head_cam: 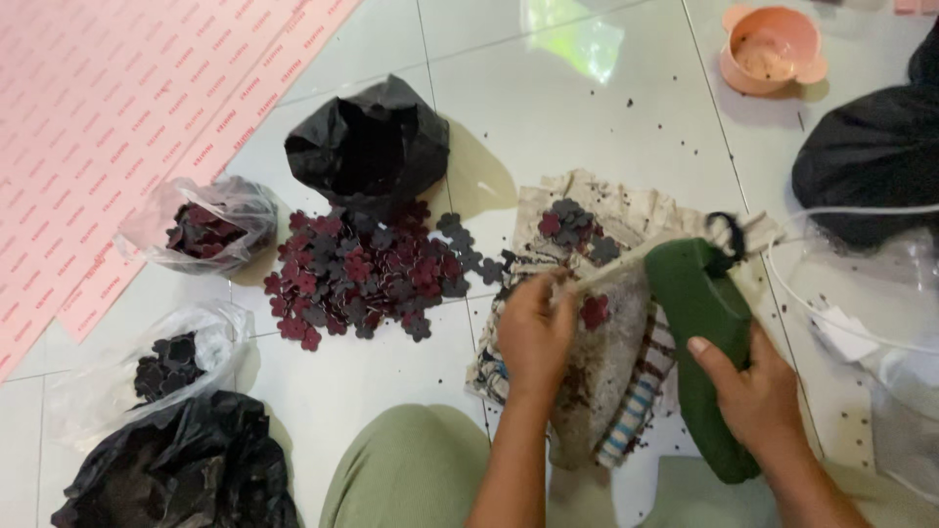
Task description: The person sits on the floor and finishes flower-shaped fabric pieces, holding each piece against a cloth pad while rubbing and smoothing its edges with a small stick-like tool, then sets the finished piece with a growing pile of completed flower cutouts.
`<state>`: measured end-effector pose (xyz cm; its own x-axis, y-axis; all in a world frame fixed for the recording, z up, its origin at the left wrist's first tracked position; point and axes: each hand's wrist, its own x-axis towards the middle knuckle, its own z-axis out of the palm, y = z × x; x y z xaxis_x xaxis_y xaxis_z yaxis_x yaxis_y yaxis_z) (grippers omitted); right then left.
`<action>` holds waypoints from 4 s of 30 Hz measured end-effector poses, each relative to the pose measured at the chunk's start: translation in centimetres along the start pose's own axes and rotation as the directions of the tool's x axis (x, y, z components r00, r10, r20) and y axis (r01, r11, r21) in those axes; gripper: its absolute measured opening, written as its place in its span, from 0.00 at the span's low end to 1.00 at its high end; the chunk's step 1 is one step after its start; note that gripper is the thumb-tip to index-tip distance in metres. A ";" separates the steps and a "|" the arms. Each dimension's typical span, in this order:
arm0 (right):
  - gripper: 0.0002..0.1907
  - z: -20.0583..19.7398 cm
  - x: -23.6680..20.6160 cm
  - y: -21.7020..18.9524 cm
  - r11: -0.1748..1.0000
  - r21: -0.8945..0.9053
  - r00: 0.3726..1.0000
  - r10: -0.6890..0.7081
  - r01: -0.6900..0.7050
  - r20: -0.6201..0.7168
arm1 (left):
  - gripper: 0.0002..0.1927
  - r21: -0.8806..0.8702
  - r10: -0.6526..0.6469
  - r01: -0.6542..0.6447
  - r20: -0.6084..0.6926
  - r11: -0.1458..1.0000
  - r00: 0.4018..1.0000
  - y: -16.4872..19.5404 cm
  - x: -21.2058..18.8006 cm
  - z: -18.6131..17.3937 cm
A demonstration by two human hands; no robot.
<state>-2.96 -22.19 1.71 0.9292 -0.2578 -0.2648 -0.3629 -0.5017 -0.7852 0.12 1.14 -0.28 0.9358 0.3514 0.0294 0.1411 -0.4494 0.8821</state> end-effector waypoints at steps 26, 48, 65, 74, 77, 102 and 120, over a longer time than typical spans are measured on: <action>0.36 1.6 3.1 0.4 0.996 -0.039 0.996 -0.081 0.080 -0.045 | 0.13 0.018 -0.259 0.259 0.039 0.966 0.965 1.2 -1.0 1.2; 0.36 1.6 2.9 -0.5 0.999 0.025 0.999 -0.036 0.036 -0.011 | 0.06 -0.784 -0.105 0.224 0.201 0.578 0.974 -4.4 -1.6 4.2; 0.40 1.5 2.6 -1.2 0.998 0.023 0.999 -0.053 0.053 -0.010 | 0.07 -0.534 0.003 0.091 0.173 0.841 0.985 -2.6 -2.3 3.3; 0.47 0.6 0.5 -0.4 0.944 -0.292 0.985 -0.170 0.156 -0.021 | 0.12 -0.231 0.210 -0.176 0.132 0.957 0.969 -1.1 -3.4 2.9; 0.42 -0.9 -2.5 -1.1 0.802 -0.071 0.793 -0.597 0.593 -0.122 | 0.12 -0.215 0.179 -0.147 0.138 0.965 0.974 -1.1 -3.5 3.0; 0.43 -0.7 -4.5 -3.5 0.764 -0.180 0.782 -0.622 0.620 0.050 | 0.11 -0.253 0.253 -0.215 0.128 0.943 0.959 -1.6 -3.5 3.4; 0.44 -0.9 -3.9 -4.4 0.738 -0.606 0.954 -0.201 0.298 0.223 | 0.11 -0.470 0.032 0.010 0.083 0.882 0.996 -2.4 -2.6 3.9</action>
<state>-5.08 -19.70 6.71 0.9748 0.0395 -0.2193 -0.0335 -0.9471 -0.3191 -1.35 -1.92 -4.27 0.9634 0.2673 0.0189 -0.0178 -0.0067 0.9998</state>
